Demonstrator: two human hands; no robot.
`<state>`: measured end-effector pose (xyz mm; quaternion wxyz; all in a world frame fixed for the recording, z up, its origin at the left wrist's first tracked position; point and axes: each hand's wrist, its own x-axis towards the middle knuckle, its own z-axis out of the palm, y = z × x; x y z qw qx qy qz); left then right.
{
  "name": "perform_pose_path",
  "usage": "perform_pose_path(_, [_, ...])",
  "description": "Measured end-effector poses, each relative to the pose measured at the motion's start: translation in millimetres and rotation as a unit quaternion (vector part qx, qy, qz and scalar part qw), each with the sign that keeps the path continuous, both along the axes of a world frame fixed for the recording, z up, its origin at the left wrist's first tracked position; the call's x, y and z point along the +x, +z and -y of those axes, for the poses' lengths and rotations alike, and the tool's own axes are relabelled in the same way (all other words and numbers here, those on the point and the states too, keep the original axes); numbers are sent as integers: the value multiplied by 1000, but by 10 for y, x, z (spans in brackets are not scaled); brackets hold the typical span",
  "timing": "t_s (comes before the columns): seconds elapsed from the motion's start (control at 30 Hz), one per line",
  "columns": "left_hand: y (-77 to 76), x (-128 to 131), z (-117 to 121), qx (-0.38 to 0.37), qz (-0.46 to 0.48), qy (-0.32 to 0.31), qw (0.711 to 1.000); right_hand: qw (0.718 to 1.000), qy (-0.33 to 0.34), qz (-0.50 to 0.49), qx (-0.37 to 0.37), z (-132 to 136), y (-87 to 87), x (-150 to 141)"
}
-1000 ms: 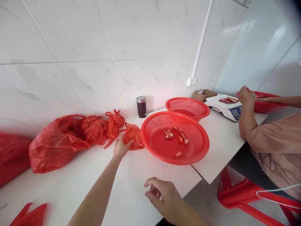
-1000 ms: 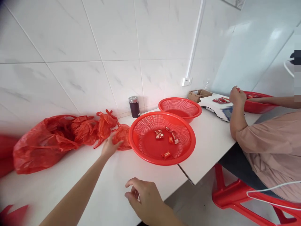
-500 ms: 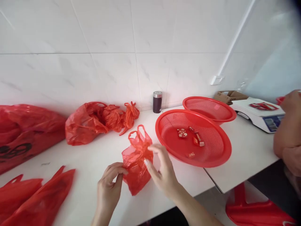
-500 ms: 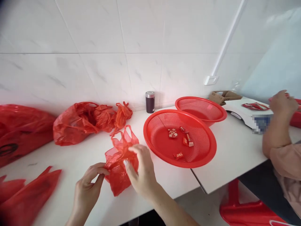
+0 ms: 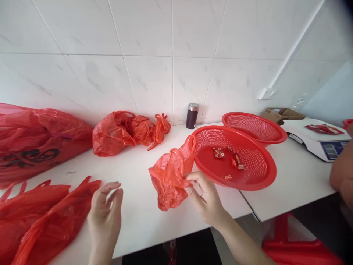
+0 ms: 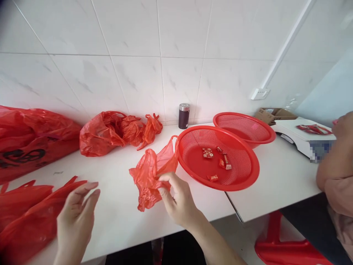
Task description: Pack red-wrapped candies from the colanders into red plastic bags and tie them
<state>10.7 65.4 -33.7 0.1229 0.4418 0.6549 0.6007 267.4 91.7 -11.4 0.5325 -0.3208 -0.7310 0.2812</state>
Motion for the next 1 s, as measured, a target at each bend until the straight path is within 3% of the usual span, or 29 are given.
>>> perform_pose_path(0.1, [319, 75, -27, 66, -39, -64, 995, 992, 79, 69, 74, 8, 66, -62])
perform_pose_path(0.13, [403, 120, -47, 57, -88, -95, 990, 987, 105, 87, 88, 24, 81, -104])
perform_pose_path(0.2, [496, 225, -101, -30, -187, -144, 971, 977, 148, 123, 96, 73, 88, -201])
perform_pose_path(0.3, [438, 339, -194, -211, -202, -185, 938, 957, 182, 210, 85, 161, 19, -303])
perform_pose_path(0.37, [331, 306, -230, -276, -152, -200, 928, 933, 195, 294, 70, 197, -66, -278])
perform_pose_path(0.47, [206, 58, -216, -281, -50, -221, 932, 888, 191, 419, -6, 183, -183, -59])
perform_pose_path(0.57, [163, -236, -154, -251, 54, -211, 943, 852, 137, 496, -98, 107, -185, 227])
perform_pose_path(0.63, [146, -321, -113, -231, 93, -194, 949, 867, 106, 477, -100, 69, -89, 312])
perform_pose_path(0.67, [133, -315, -95, -224, 103, -188, 951, 894, 85, 433, -81, 67, -15, 301])
perform_pose_path(0.73, [103, -225, -63, -213, 108, -190, 952, 961, 15, 275, -18, 109, 158, 173])
perform_pose_path(0.8, [78, -74, -32, -201, 99, -195, 955, 992, -26, 117, 33, 201, 298, -51])
perform_pose_path(0.83, [71, 3, -15, -194, 91, -196, 957, 996, -11, 84, 38, 253, 330, -175])
perform_pose_path(0.9, [72, 120, 21, -186, 70, -193, 961, 987, 63, 145, 0, 330, 285, -401])
perform_pose_path(1.0, [94, 109, 76, -194, 26, -180, 964, 911, 116, 389, -79, 293, -10, -578])
